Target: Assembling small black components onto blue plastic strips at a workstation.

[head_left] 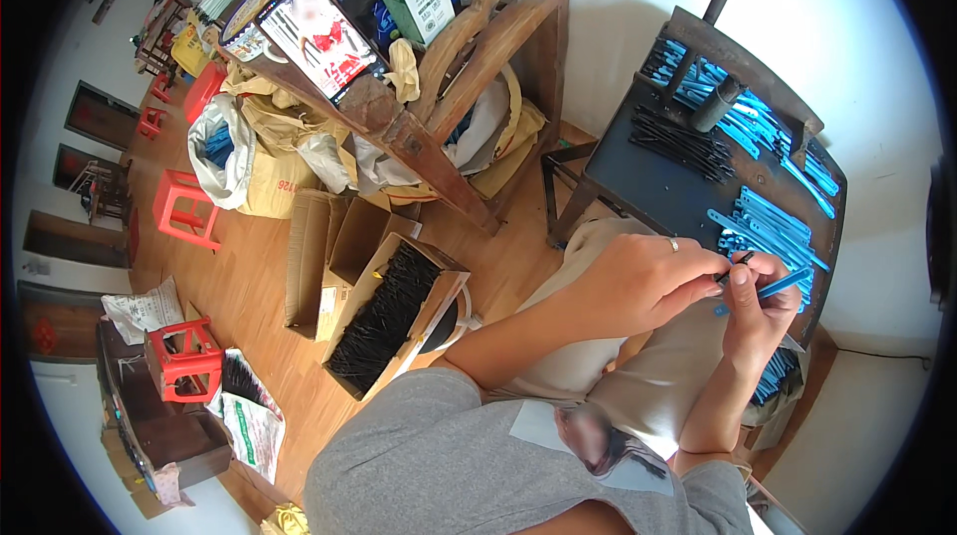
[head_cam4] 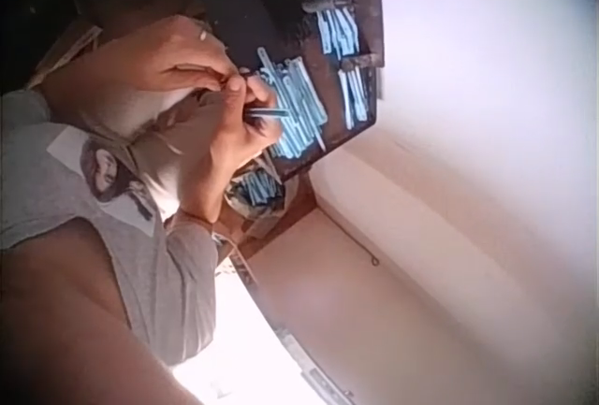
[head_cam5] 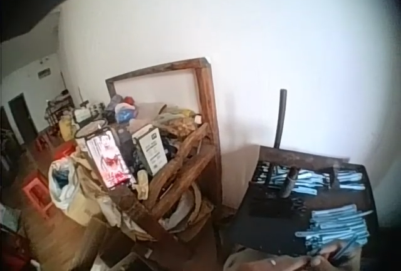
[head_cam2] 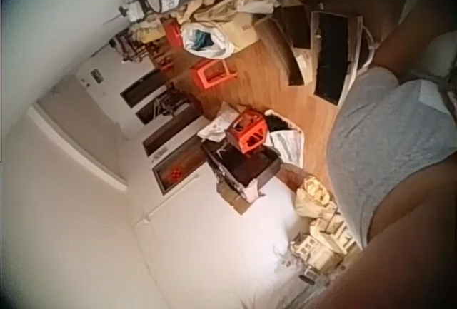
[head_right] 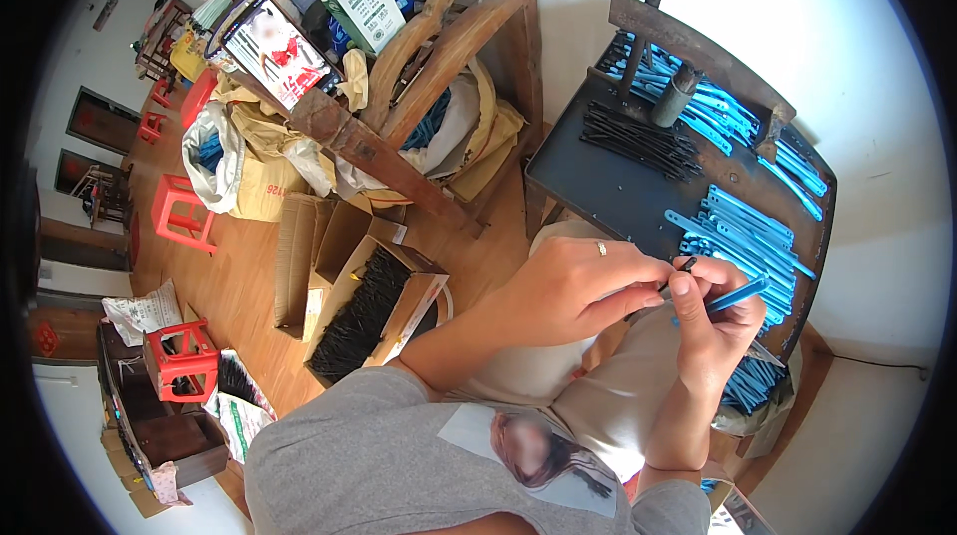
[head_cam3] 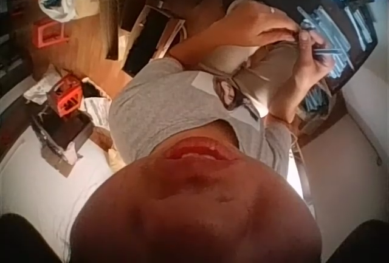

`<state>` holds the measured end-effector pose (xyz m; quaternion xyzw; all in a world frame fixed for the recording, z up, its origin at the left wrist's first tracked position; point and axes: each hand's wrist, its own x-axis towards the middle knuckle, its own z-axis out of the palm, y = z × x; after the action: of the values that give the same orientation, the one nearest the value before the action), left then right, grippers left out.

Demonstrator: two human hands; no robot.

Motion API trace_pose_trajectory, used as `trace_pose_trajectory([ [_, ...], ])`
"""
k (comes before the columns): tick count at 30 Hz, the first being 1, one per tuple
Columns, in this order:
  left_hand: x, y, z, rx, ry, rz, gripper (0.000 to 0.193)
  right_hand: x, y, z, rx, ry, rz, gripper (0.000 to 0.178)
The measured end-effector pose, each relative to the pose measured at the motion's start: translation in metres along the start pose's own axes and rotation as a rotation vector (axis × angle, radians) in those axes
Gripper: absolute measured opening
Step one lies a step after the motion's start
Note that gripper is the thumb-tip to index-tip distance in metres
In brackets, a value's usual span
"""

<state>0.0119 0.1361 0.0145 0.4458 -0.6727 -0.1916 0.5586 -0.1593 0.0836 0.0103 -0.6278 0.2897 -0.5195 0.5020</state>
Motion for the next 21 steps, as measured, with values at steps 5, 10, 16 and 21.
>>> trace_pose_trajectory([
  [5, -0.0006, -0.0013, -0.0001, -0.005, 0.008, 0.01, 0.018, -0.0006, -0.0068, 0.0036, 0.045, 0.049, 0.155, 0.014],
  [10, -0.0011, -0.0023, -0.0001, -0.019, 0.017, 0.02, 0.018, -0.0003, -0.006, 0.0047, 0.036, 0.038, 0.134, 0.014],
  [16, -0.0014, -0.003, -0.0003, -0.023, 0.02, 0.024, 0.018, -0.0011, -0.0067, 0.0053, 0.052, 0.038, 0.135, 0.013],
  [21, -0.0011, -0.004, 0.0007, -0.058, 0.058, 0.049, 0.02, -0.003, 0.0003, 0.0017, 0.027, 0.041, 0.129, 0.013],
])
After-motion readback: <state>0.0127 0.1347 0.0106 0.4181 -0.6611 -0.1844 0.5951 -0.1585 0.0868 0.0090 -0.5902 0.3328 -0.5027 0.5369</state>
